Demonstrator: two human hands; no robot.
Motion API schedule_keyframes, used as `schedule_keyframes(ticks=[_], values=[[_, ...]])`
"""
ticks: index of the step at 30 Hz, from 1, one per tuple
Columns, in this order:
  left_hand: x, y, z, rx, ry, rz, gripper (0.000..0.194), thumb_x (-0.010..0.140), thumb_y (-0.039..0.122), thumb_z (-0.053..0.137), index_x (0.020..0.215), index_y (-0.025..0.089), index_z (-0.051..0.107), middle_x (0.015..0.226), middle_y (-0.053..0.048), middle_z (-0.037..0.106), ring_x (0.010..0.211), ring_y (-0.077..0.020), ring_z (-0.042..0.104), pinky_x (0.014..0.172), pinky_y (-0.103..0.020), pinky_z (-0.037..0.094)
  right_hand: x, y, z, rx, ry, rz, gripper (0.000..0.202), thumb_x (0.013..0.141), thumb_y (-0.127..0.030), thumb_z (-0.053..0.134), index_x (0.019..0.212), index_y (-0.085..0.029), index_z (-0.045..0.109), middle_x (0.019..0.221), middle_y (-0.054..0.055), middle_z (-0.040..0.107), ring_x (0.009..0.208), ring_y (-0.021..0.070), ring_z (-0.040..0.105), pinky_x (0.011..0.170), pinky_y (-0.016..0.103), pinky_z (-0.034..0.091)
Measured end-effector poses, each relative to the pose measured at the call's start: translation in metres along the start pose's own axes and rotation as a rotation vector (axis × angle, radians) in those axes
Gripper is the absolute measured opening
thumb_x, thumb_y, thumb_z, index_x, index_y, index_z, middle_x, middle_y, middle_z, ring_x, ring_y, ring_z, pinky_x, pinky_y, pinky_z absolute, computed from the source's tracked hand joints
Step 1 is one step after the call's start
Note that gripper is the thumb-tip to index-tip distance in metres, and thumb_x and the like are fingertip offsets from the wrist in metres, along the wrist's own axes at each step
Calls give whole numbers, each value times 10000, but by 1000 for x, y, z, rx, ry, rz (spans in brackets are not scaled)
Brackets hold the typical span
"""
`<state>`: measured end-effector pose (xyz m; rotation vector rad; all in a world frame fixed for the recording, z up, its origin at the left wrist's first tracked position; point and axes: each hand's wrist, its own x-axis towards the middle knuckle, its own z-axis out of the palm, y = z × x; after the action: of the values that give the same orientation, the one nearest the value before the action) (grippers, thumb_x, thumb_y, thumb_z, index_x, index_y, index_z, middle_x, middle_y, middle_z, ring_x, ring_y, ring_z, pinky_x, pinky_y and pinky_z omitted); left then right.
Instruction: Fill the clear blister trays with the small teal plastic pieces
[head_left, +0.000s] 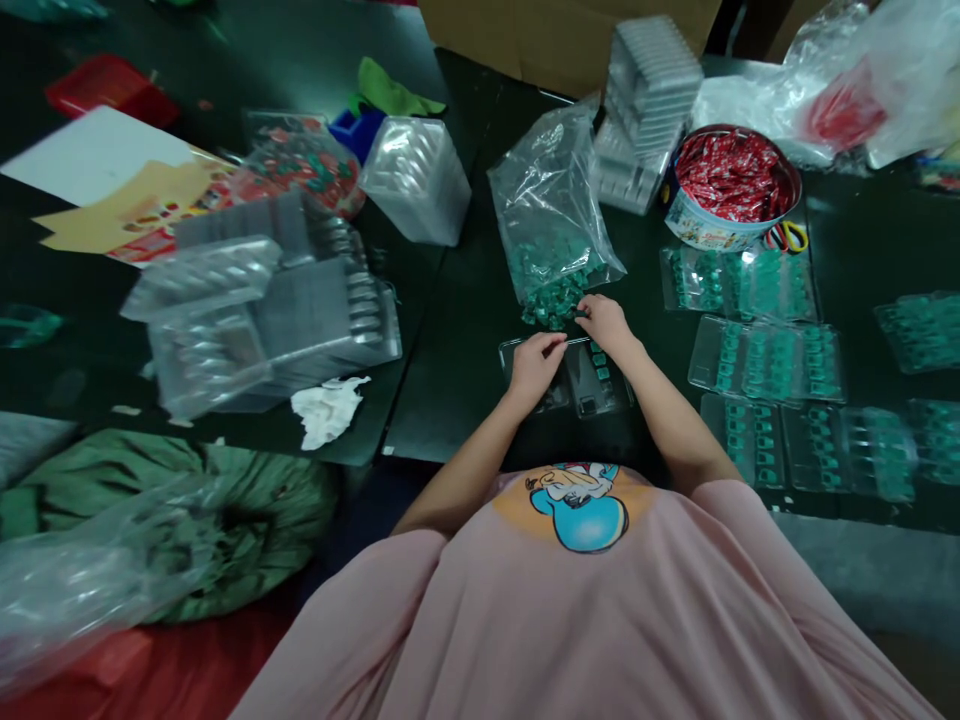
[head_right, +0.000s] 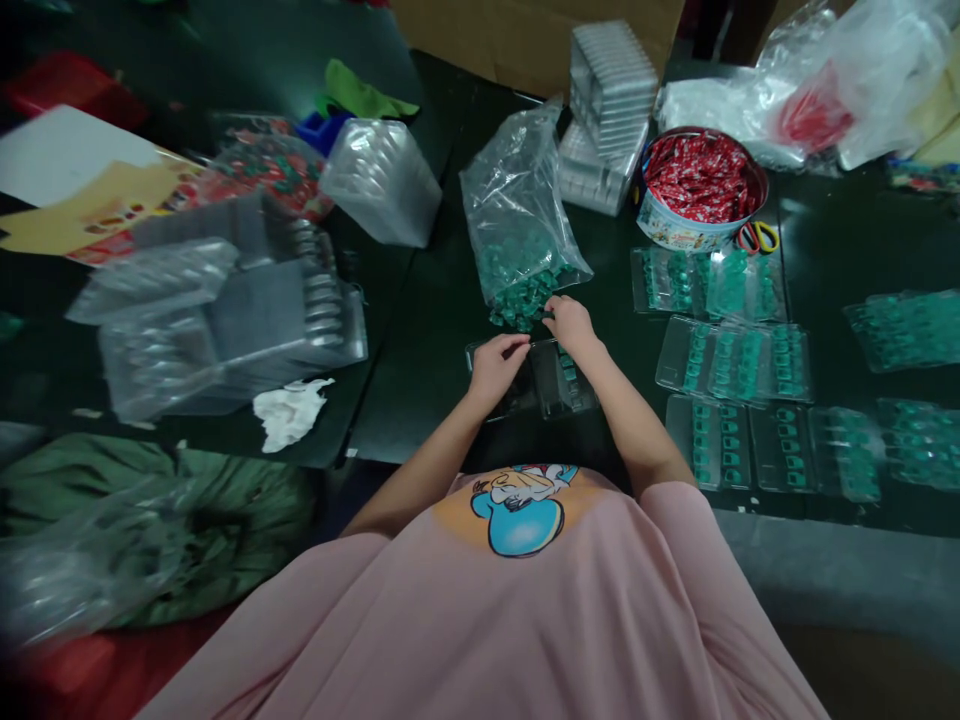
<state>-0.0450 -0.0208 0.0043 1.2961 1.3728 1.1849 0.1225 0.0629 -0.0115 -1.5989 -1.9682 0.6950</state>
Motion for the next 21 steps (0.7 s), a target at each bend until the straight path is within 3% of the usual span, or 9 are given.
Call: schedule_keyframes(ticks=[6,9,14,21], values=[[6,19,12,-72,-34,66,302,729,142,736,1016,234,759,1084,-56,699,864,-173,640,876,-324,498,-39,-8,-26,666,-45,98,271,727,-354,745,944,-196,707,833,11,694,781,159,637,772,319,521],[0,32,21,-55,-83,122,266,722,158,756,975,240,768,1095,-62,695,949,-195,639,928,-345,492,-62,-16,-32,913,-73,186,382,669,-471,790,922,-197,709,840,10,707,769,144,632,739,297,524],[-11,37,34,-76,-102,88,198,725,165,752,910,232,775,1026,-59,712,984,-206,639,940,-352,492,-86,-18,-33,1077,-42,345,484,567,-548,846,877,-202,708,765,-5,686,679,116,604,631,255,506],[-17,26,43,-215,-101,-23,236,758,235,742,992,210,758,962,-41,717,863,-165,653,845,-299,510,-102,-6,-32,1062,60,350,405,655,-552,796,859,-217,695,749,-3,661,672,117,592,629,255,491]])
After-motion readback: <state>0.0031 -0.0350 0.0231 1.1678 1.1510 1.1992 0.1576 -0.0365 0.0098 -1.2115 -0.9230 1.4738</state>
